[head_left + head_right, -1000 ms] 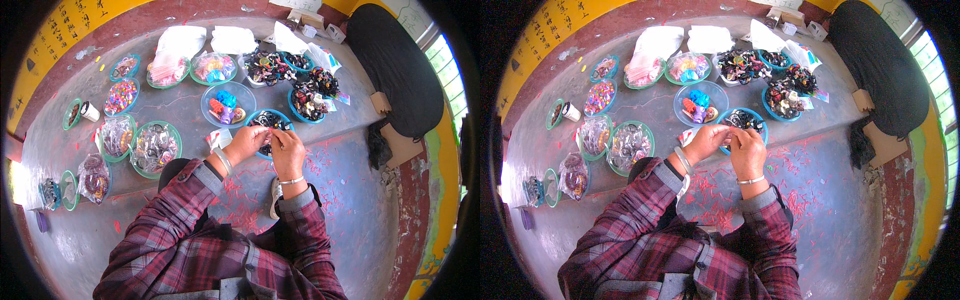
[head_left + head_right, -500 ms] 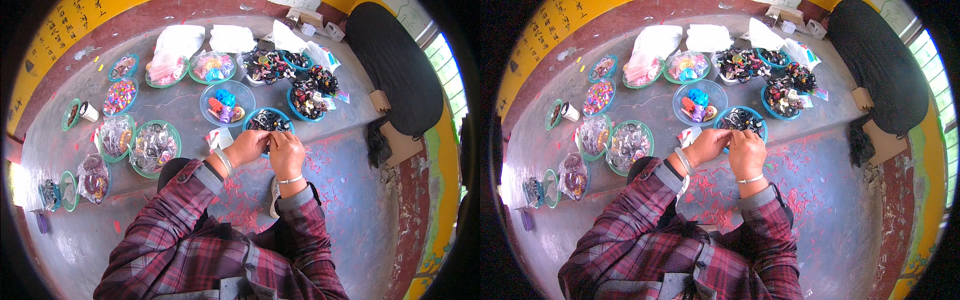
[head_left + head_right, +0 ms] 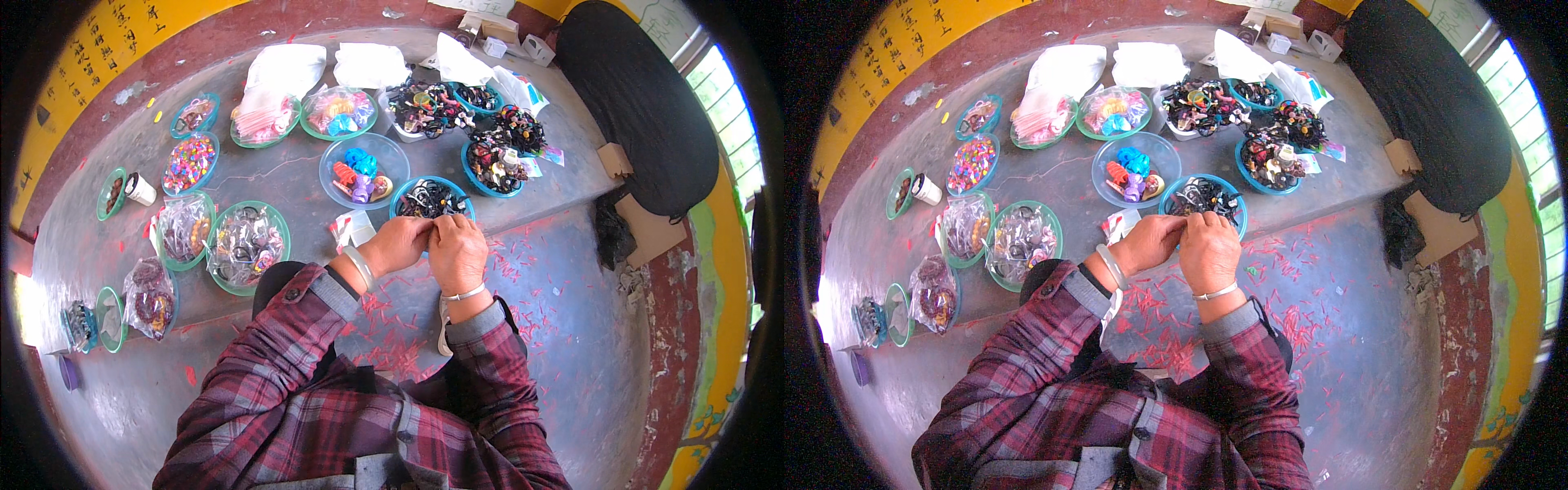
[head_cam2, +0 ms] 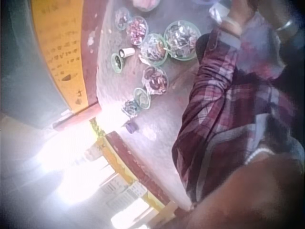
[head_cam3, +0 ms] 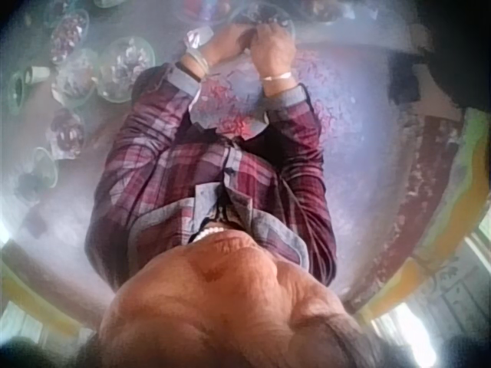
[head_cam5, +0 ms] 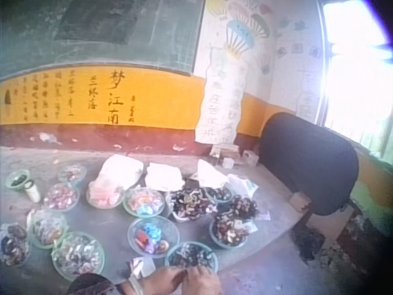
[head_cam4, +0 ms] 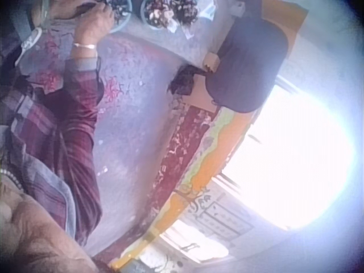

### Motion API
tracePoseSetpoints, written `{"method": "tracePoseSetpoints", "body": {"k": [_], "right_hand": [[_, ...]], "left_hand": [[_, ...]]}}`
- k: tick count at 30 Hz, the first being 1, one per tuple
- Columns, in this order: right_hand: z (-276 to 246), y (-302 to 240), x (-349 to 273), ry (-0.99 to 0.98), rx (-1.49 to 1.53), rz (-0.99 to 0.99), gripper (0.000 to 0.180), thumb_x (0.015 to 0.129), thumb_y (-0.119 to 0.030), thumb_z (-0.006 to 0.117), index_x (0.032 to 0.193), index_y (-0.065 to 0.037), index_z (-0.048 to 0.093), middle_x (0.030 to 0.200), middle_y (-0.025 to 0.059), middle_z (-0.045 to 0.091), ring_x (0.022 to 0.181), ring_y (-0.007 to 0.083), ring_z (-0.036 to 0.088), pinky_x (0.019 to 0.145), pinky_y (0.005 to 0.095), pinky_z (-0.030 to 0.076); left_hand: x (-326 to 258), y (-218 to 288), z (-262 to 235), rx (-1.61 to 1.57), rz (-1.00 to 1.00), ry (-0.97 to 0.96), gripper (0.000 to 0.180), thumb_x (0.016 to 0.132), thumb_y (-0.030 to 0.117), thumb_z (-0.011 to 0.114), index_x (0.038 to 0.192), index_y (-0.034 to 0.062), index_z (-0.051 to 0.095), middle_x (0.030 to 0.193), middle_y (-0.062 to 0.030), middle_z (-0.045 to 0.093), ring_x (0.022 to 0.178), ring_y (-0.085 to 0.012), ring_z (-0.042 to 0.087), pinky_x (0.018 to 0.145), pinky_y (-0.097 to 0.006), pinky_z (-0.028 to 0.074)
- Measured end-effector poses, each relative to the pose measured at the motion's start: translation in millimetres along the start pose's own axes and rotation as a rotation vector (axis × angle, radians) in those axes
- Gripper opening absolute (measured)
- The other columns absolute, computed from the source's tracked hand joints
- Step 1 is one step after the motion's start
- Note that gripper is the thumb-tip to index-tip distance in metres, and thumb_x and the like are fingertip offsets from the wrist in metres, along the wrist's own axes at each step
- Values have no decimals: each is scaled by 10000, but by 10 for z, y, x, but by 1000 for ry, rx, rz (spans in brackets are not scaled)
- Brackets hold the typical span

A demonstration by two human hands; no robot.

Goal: The person sits on the floor and sorts small colorful craft items from blue bowls into small clear plastic bags. They pick up items, place them into the bags, and seal them one by one.

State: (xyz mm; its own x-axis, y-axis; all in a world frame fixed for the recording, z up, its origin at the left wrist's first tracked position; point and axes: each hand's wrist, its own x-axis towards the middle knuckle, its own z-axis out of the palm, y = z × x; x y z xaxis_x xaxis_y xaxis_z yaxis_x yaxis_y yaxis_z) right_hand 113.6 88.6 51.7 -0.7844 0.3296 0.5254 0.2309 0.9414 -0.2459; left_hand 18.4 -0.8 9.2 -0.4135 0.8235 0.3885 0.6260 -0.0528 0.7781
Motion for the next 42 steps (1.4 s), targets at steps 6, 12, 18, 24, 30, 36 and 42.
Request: {"method": "tracePoseSetpoints", "body": {"k": [6, 12, 18, 24, 30, 36, 42], "right_hand": [[-4, 38, -6, -38, 57, 10, 29, 700, -84, 561, 679, -65, 558, 692, 100, 556, 691, 295, 550, 613, 396, 442], [-6, 61, -10, -121, -14, -7, 33, 686, -92, 552, 677, -61, 556, 704, 107, 564, 707, 300, 555, 628, 400, 440], [3, 62, -17, -132, -21, 1, 42, 692, -107, 543, 670, -72, 540, 713, 91, 557, 728, 274, 558, 653, 377, 431], [-1, 50, -15, -127, -25, -8, 39, 686, -106, 539, 669, -71, 543, 704, 88, 559, 726, 271, 558, 653, 382, 431], [46, 88, -33, -151, -64, -42, 55, 695, -111, 524, 661, -73, 545, 707, 84, 566, 719, 263, 563, 648, 377, 431], [48, 92, -1, -49, 67, 40, 20, 686, -79, 562, 679, -61, 569, 694, 107, 569, 682, 301, 558, 607, 398, 448], [15, 125, 19, -16, 374, 192, 49, 708, -78, 575, 730, -63, 616, 736, 115, 594, 680, 287, 585, 583, 365, 467]], "left_hand": [[-11, 0, 1, 20, 15, -22, 150, 787, 60, 510, 924, 18, 558, 839, -210, 586, 804, -382, 562, 647, -400, 462], [-23, 3, 12, 38, 14, -59, 142, 782, 49, 498, 908, 12, 552, 835, -210, 585, 798, -384, 559, 647, -403, 463], [-19, 12, 9, 39, 24, -62, 143, 781, 60, 504, 905, 13, 555, 835, -204, 589, 798, -381, 561, 652, -405, 463], [-27, 23, 27, 65, 39, -33, 120, 777, 100, 485, 815, 10, 554, 785, -197, 593, 753, -365, 570, 628, -424, 460], [-52, -9, 44, 110, 40, -51, 105, 776, 97, 487, 796, 17, 552, 781, -189, 594, 757, -357, 574, 630, -424, 461], [-25, 9, 12, 64, 19, -46, 135, 778, 71, 499, 880, 12, 564, 808, -191, 597, 764, -374, 572, 633, -404, 466], [-3, 41, -28, -80, -68, 28, 192, 847, 149, 489, 939, 5, 575, 778, -167, 611, 739, -294, 613, 627, -348, 475]]}}
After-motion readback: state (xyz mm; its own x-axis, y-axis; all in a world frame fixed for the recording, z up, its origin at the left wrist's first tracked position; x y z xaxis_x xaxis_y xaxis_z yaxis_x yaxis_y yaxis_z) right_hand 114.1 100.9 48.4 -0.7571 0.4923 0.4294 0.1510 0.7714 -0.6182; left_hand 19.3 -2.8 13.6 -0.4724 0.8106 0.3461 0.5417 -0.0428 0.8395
